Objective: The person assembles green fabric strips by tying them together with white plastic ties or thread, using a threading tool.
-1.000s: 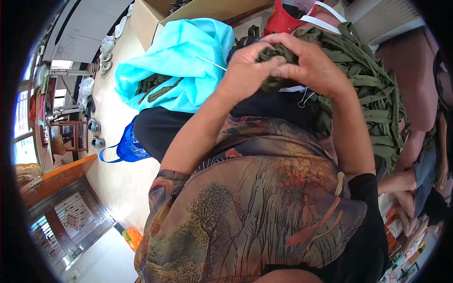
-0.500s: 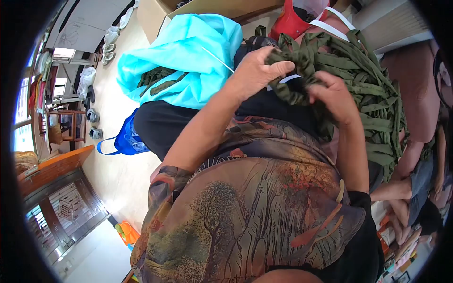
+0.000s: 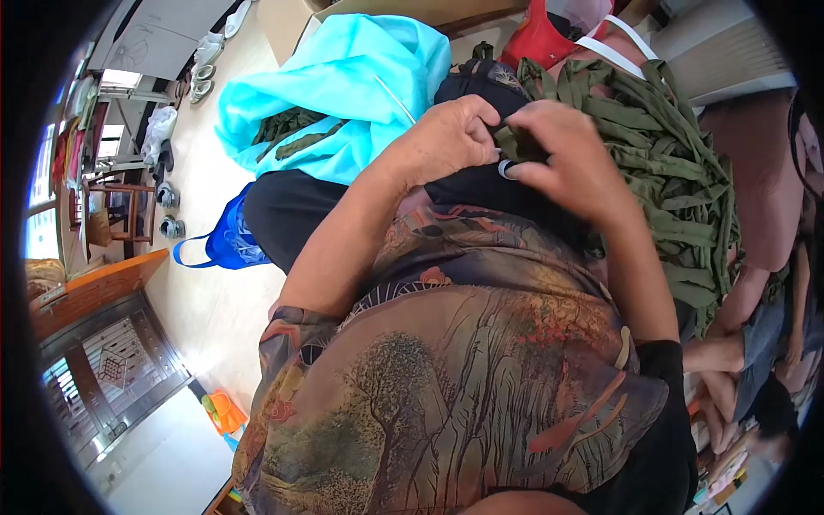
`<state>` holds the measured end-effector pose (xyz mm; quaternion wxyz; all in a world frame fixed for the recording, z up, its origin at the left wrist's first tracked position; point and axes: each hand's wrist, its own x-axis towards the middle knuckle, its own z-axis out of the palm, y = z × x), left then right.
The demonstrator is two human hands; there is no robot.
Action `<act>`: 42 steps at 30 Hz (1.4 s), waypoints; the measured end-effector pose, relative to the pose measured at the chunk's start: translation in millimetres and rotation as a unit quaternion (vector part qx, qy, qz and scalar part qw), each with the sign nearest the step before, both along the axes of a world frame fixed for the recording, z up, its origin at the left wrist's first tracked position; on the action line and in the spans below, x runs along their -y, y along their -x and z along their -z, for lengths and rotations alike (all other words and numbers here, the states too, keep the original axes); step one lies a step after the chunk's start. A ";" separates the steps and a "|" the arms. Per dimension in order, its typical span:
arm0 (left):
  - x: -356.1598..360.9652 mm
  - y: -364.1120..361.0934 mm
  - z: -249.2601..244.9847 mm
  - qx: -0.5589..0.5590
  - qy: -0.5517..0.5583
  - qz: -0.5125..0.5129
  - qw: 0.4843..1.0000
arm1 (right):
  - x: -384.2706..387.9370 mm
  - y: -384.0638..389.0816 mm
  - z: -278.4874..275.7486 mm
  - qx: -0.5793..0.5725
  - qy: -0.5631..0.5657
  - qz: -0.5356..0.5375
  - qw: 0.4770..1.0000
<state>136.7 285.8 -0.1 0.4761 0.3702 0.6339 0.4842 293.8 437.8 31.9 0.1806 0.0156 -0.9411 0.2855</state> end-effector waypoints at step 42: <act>-12.9 -11.4 -30.8 0.025 -0.136 -0.112 0.984 | -11.7 -18.1 -33.9 0.089 0.450 0.062 0.886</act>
